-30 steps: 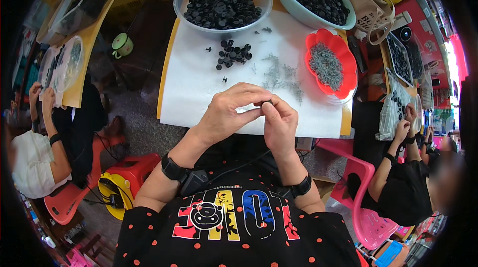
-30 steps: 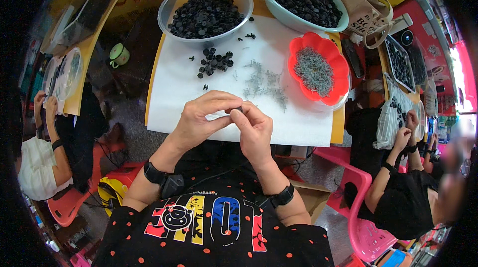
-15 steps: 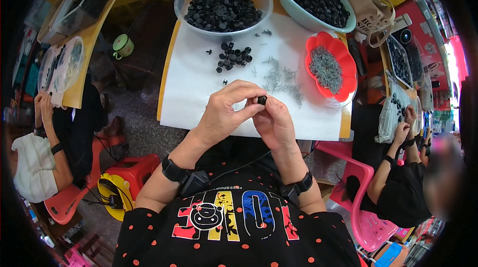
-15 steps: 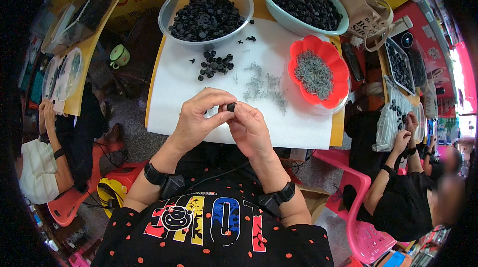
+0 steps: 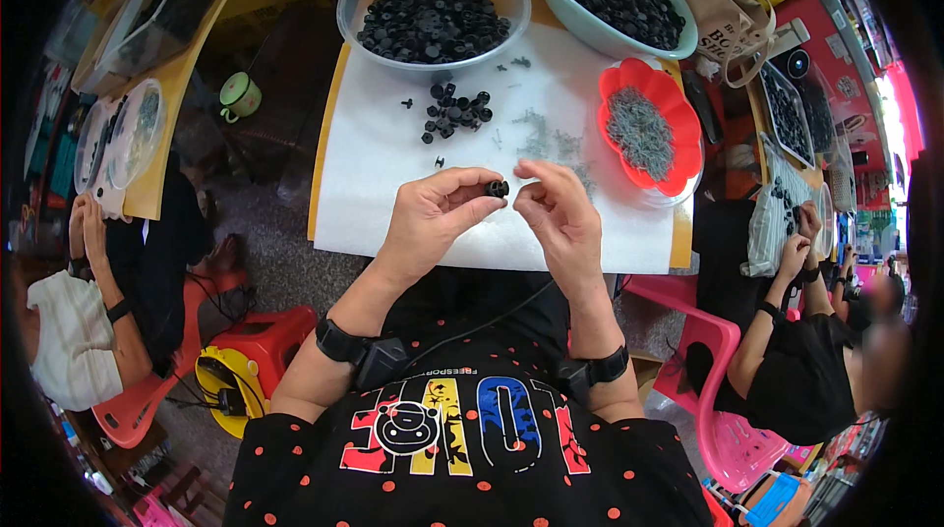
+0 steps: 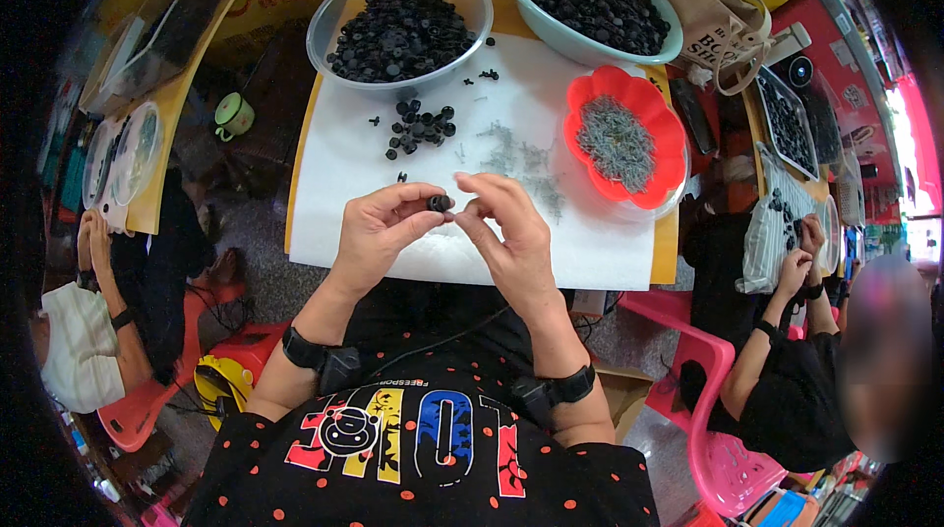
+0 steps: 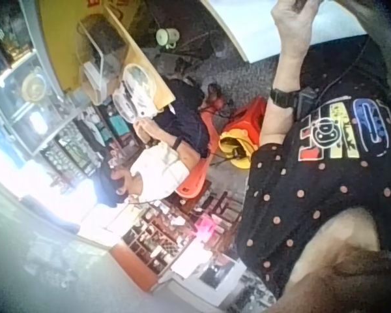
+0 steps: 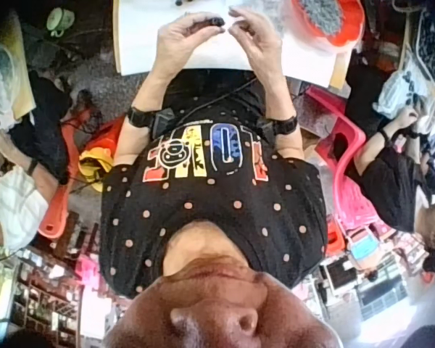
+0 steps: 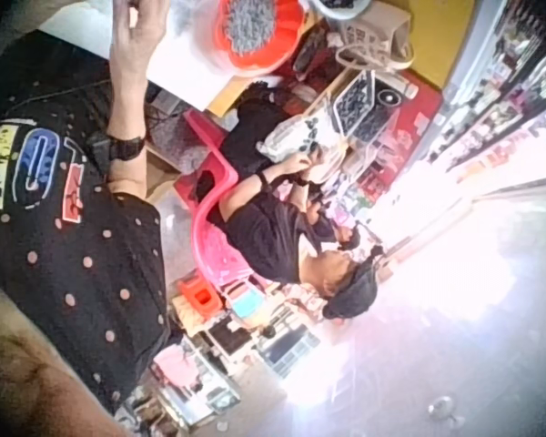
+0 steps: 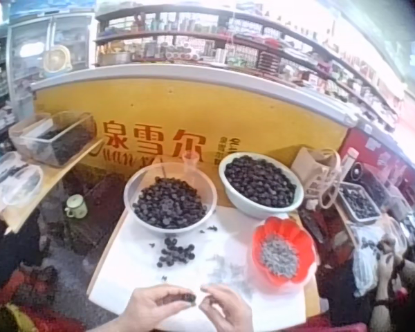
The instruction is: Manual assembly of small black plastic housings by inserting white internal components into them.
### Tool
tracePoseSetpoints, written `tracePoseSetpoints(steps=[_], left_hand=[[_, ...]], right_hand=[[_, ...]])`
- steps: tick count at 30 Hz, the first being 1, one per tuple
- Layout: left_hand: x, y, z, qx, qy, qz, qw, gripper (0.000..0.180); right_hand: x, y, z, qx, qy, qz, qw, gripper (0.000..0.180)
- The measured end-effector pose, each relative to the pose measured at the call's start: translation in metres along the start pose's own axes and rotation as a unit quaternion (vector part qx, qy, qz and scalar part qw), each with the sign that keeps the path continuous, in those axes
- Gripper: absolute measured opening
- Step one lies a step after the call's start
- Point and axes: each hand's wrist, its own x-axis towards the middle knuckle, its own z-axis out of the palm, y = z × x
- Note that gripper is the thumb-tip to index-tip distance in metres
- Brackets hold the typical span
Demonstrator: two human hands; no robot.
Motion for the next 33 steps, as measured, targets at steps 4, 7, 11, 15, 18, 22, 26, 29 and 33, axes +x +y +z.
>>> tracePoseSetpoints(steps=[4, 7, 11, 15, 18, 22, 26, 29, 33], left_hand=[[-0.002, 0.004, -0.001, -0.035, -0.038, -0.022, 0.998, 0.024], [-0.004, 0.007, -0.004, -0.056, -0.055, -0.05, 0.996, 0.025], [-0.007, 0.005, -0.008, -0.161, -0.04, -0.116, 0.979, 0.024], [-0.006, 0.001, -0.008, -0.169, -0.02, -0.117, 0.978, 0.022], [-0.005, -0.002, -0.015, -0.177, -0.014, -0.126, 0.976, 0.022], [-0.008, -0.002, -0.017, -0.197, -0.006, -0.116, 0.974, 0.021], [-0.008, 0.004, -0.01, -0.218, -0.014, -0.125, 0.968, 0.022], [-0.008, 0.0, -0.008, -0.179, -0.033, -0.099, 0.978, 0.021], [-0.006, -0.002, -0.005, -0.117, -0.034, -0.069, 0.99, 0.017]], right_hand=[[0.008, -0.006, -0.008, -0.165, -0.09, -0.153, 0.97, 0.026], [0.009, -0.008, -0.012, -0.201, -0.076, -0.163, 0.963, 0.027], [0.008, -0.007, -0.008, -0.238, -0.072, -0.202, 0.947, 0.025], [0.0, -0.004, -0.002, -0.249, -0.009, -0.249, 0.936, 0.024], [-0.005, -0.005, -0.006, -0.202, 0.025, -0.206, 0.957, 0.025], [-0.008, -0.006, -0.005, -0.004, 0.028, -0.02, 0.999, 0.022], [-0.011, -0.005, -0.006, 0.105, 0.013, 0.082, 0.991, 0.02], [-0.011, -0.006, -0.002, 0.116, 0.011, 0.086, 0.989, 0.022], [-0.012, -0.007, 0.002, 0.113, 0.006, 0.092, 0.989, 0.022]])
